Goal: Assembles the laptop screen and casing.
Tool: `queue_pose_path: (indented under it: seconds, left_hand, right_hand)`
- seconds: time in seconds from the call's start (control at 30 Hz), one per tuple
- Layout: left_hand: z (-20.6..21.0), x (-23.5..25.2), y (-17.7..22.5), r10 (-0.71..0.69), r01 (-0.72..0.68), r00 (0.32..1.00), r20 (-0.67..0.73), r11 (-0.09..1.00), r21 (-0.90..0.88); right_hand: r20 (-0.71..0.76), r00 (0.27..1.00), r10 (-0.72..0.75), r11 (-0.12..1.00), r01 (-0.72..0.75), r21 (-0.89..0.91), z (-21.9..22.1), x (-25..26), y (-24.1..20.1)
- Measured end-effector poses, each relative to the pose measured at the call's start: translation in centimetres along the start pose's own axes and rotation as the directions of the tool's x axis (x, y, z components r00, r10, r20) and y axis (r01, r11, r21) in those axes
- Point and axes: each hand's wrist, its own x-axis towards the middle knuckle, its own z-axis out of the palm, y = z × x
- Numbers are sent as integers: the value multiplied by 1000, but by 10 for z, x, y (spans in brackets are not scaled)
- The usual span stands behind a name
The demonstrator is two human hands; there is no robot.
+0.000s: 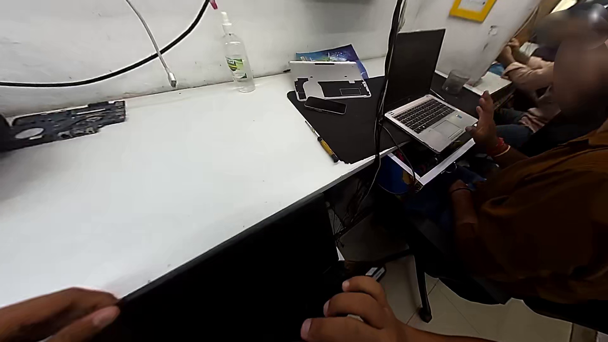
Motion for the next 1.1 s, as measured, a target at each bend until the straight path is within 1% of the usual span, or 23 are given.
queue_pose_path:
  seconds: [0.07, 0.1, 0.13, 0.17, 0.2, 0.23, 0.27, 0.3, 0.33, 0.37, 0.4, 0.43, 0.47, 0.5, 0.53, 0.57, 0.63, 0.67, 0.73, 0.83, 0.9, 0.97, 1.1]
  left_hand:
    - [2, 10, 16, -136, 140, 989, -62, 988, 64]
    - [3, 14, 24, -162, 171, 983, -88, 979, 108]
    - [4, 17, 31, -132, 151, 984, -119, 974, 167]
    - [6, 18, 38, -53, 87, 988, -146, 967, 238]
    - [9, 18, 43, 64, -13, 986, -157, 953, 303]
    - [13, 17, 46, 190, -132, 972, -138, 929, 345]
    - [19, 18, 50, 298, -251, 950, -91, 905, 343]
    - [26, 18, 58, 359, -342, 933, -9, 896, 282]
    - [34, 20, 68, 379, -391, 920, 100, 901, 188]
    - [43, 23, 80, 377, -401, 903, 204, 912, 90]
    - [53, 27, 91, 362, -379, 888, 284, 925, 8]
    - [61, 33, 99, 341, -349, 882, 325, 936, -35]
    - [69, 42, 101, 319, -319, 889, 328, 946, -54]
    - [74, 52, 101, 302, -295, 899, 318, 953, -71]
    - [77, 64, 101, 279, -262, 905, 321, 960, -97]
    - [78, 75, 104, 242, -212, 902, 358, 970, -123]
    - [78, 96, 119, 153, -106, 855, 495, 987, -122]
    - [80, 104, 126, 125, -79, 831, 542, 991, -108]
    - [86, 117, 137, 80, -39, 810, 581, 996, -83]
    - [92, 129, 147, 19, 30, 811, 585, 997, -74]
    - [95, 134, 150, 9, 46, 810, 587, 996, -80]
    - [97, 136, 149, 14, 36, 823, 568, 996, -77]
    - [98, 135, 147, 11, -6, 847, 531, 1000, -12]
  right_hand:
    - [-7, 1000, -9, 1000, 9, 10, -1, -4, -2]
    - [2, 1000, -11, 1000, 11, -7, -2, -2, -1]
    - [17, 1000, -5, 999, 5, -43, -3, 1, 1]
    - [26, 999, 26, 995, -24, -94, -4, 4, 3]
    - [10, 997, 72, 987, -70, -143, -4, 8, 6]
    - [-20, 993, 121, 976, -122, -178, -3, 9, 10]
    - [-56, 984, 171, 966, -179, -185, -2, 10, 14]
    - [-87, 968, 235, 956, -246, -156, -1, 10, 19]
    - [-111, 942, 316, 941, -327, -92, -1, 10, 25]
    - [-120, 904, 410, 911, -412, 9, -1, 10, 30]
    - [-115, 854, 508, 859, -493, 136, -2, 9, 34]
    - [-96, 797, 597, 786, -557, 268, -3, 7, 38]
    - [-83, 744, 664, 709, -590, 386, -3, 4, 42]
    - [-74, 706, 705, 646, -594, 480, -3, 1, 45]
    - [-60, 687, 724, 598, -583, 550, -3, -2, 47]
    - [-47, 680, 732, 567, -569, 596, -4, -3, 48]
    - [-37, 682, 731, 539, -542, 645, -4, -4, 49]
    - [-36, 682, 730, 532, -535, 656, -4, -4, 49]
    - [-32, 673, 739, 518, -537, 665, -5, -5, 49]
    - [-26, 658, 752, 501, -546, 672, -6, -7, 49]
    - [-31, 653, 757, 500, -547, 671, -7, -7, 49]
    - [-32, 651, 759, 499, -548, 671, -7, -7, 50]
    - [-27, 650, 760, 498, -556, 666, -8, -5, 50]
